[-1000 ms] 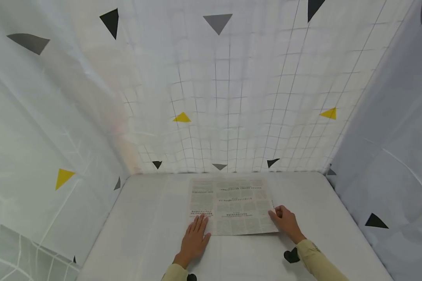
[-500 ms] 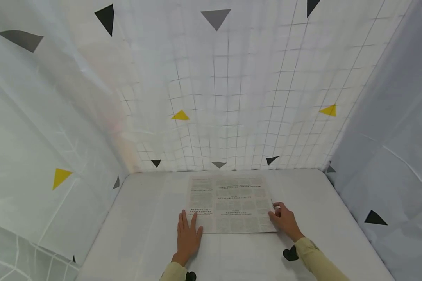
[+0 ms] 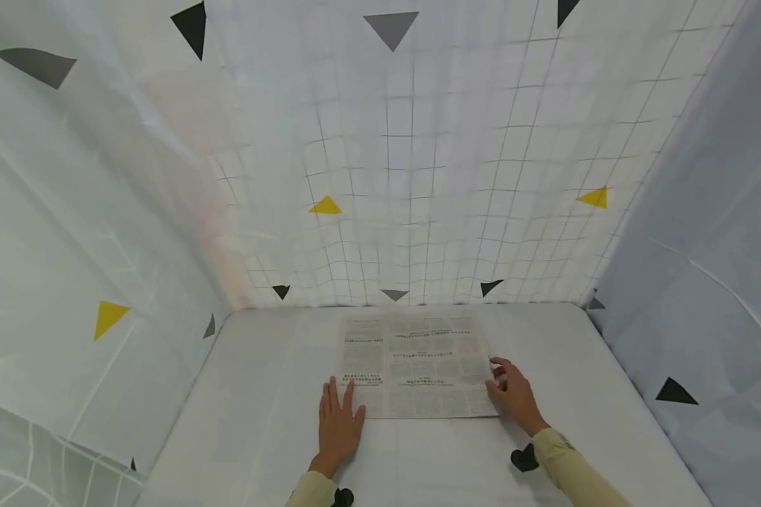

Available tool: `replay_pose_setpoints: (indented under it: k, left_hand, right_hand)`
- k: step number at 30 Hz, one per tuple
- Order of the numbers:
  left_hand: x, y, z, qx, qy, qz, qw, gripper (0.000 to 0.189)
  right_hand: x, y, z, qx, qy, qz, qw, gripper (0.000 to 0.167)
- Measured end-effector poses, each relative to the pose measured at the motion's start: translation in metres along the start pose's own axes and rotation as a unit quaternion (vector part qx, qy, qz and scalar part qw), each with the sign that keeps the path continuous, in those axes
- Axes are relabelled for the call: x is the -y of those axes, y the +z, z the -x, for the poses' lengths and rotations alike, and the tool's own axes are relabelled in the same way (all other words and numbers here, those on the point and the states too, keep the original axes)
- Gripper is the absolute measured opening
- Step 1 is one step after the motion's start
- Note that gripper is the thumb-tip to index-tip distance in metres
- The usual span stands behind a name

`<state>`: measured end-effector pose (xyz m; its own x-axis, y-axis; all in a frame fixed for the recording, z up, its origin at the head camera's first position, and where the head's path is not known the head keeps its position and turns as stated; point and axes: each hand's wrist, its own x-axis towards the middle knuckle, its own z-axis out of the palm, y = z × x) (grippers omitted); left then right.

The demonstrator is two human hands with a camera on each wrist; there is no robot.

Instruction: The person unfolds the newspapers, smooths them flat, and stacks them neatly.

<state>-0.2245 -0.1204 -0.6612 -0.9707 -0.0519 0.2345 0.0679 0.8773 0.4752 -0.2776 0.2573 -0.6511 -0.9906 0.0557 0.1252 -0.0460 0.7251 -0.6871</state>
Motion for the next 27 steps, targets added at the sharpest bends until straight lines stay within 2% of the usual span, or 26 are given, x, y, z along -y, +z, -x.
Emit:
replay_pose_setpoints:
  k: [4,7,13,20,27]
  left_hand:
    - [0.002,0.005,-0.001,-0.017,0.012,0.018,0.9996,0.056]
    - [0.005,0.009,-0.001,-0.024,0.016,0.014,0.9995,0.056]
    - [0.011,0.013,-0.003,-0.008,0.002,-0.02,0.9998,0.059]
    - [0.005,0.006,-0.002,-0.016,0.007,0.01,0.9998,0.058]
    - [0.01,0.011,0.0,0.002,-0.002,0.002,1.0,0.059]
  right_hand:
    - [0.004,-0.002,0.0,-0.027,-0.01,-0.005,0.9996,0.046]
    - [0.007,-0.003,-0.001,-0.031,-0.019,-0.019,0.9992,0.042]
    - [0.009,-0.001,-0.004,-0.008,-0.009,-0.047,0.9988,0.044]
    - [0.021,-0.004,-0.013,0.045,0.025,-0.092,0.9944,0.057]
    - [0.032,-0.01,-0.027,0.05,0.027,-0.113,0.992,0.057]
